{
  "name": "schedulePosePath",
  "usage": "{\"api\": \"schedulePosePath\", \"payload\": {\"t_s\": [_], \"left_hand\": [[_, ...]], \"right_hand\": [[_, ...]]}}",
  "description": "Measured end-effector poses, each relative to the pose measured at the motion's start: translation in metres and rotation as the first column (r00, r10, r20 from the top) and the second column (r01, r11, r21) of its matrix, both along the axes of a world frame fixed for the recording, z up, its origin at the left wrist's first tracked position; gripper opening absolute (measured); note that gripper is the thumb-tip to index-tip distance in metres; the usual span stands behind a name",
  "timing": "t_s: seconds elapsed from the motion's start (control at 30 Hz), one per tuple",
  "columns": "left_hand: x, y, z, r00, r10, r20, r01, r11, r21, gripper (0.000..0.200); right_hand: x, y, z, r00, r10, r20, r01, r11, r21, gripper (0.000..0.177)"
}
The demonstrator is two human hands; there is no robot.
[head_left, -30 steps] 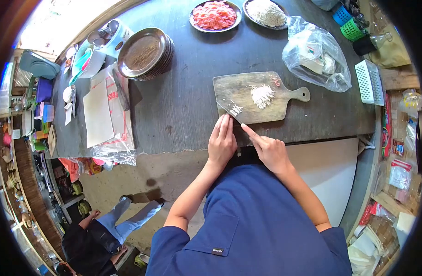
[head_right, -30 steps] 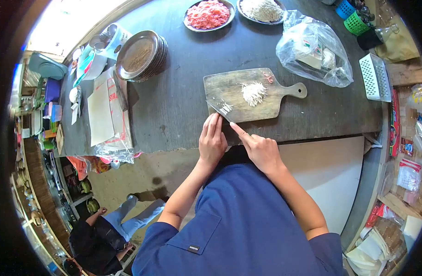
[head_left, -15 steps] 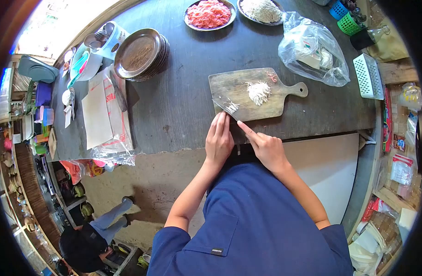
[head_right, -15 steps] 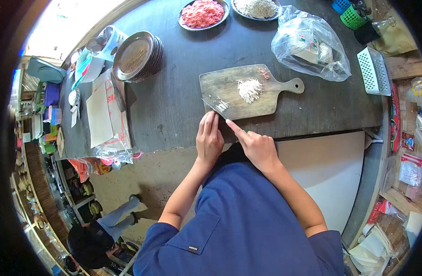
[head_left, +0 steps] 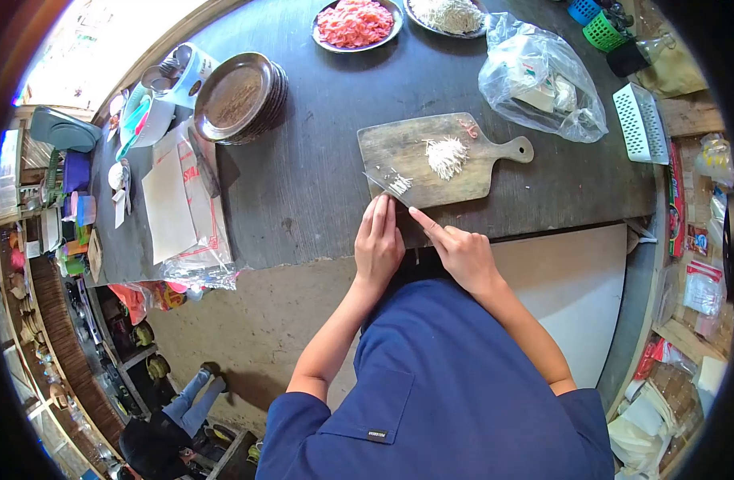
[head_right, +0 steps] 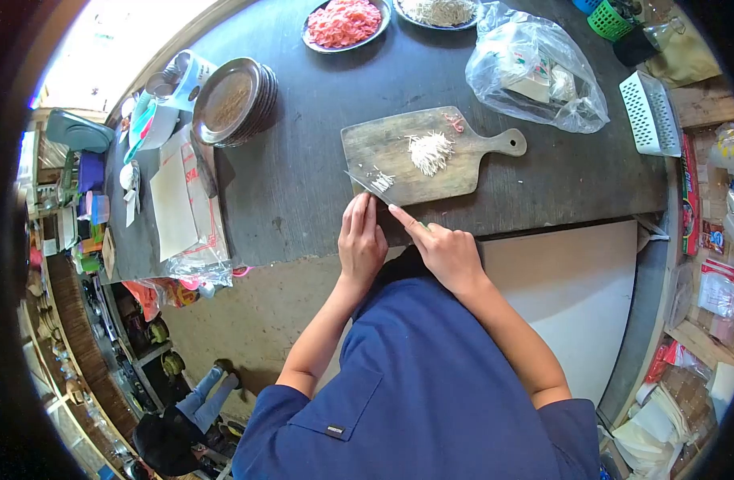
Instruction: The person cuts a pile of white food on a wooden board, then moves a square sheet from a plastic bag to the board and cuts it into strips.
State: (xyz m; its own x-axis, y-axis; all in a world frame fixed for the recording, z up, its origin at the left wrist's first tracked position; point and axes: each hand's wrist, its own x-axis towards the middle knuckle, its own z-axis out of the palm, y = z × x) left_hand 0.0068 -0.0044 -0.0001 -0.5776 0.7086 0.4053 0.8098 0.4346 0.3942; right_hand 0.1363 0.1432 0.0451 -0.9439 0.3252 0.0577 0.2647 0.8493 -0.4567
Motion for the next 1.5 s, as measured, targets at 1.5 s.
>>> {"api": "schedulePosePath", "payload": {"t_s": [1.5], "left_hand": [[0.002, 0.001, 0.0, 1.0, 0.02, 0.01, -0.02, 0.999, 0.043, 0.055]], "right_hand": [[-0.023, -0.004, -0.002, 0.996, -0.012, -0.087, -0.003, 0.987, -0.16, 0.057]]}}
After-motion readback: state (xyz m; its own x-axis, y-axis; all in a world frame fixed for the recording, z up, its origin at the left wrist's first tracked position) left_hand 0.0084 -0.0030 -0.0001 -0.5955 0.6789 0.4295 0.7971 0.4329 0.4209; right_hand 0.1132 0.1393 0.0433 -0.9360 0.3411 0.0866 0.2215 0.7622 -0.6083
